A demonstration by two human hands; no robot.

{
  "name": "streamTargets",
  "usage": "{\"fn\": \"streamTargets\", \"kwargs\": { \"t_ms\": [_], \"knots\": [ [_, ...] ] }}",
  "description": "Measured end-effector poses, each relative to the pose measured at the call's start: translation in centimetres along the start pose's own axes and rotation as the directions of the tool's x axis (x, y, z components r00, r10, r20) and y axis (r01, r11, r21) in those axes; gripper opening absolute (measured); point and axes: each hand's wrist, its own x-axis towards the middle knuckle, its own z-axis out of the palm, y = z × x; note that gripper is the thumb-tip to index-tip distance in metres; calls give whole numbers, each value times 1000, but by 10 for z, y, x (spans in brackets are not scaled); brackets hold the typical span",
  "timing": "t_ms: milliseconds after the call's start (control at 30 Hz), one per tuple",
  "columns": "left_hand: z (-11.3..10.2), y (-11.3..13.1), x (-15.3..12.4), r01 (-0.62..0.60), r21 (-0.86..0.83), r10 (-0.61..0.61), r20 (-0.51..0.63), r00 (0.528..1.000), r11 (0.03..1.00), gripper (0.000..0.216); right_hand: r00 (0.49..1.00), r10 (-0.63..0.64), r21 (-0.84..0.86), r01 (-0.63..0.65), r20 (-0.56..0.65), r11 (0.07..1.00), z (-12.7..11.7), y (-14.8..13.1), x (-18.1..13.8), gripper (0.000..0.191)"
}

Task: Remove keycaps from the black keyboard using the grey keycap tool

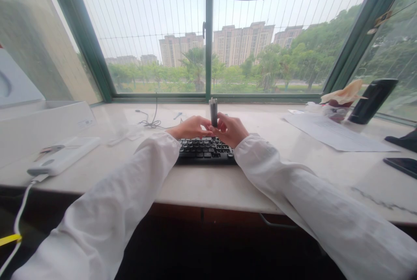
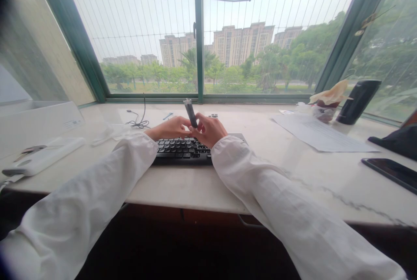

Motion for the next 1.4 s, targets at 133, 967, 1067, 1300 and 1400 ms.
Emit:
{"fn": "streamTargets", "kwargs": {
  "t_ms": [133, 967, 1067, 1300, 1400],
  "knots": [
    [2, -5, 3, 40, -35, -44, -131, 990, 999, 36, 999, -22, -41, 21, -43, 999, -6, 3, 1, 16],
    [1, 10, 0, 169, -548, -133, 105, 986, 819, 25, 966, 257, 210, -247, -22, 946, -6, 15, 8, 19],
    [1, 14, 0, 207, -601, -173, 114, 978, 772, 29, 963, 266, 227, -251, -36, 941, -8, 17, 10, 20],
    [-6, 13, 0, 216, -735, -196, 115, 974, 642, 27, 921, 363, 316, -305, -143, 898, -19, 28, 13, 22],
    [-5, 7, 2, 194, -639, -292, -51, 955, 744, 17, 857, 463, 367, -365, -227, 855, -26, 35, 15, 21]
  ]
}}
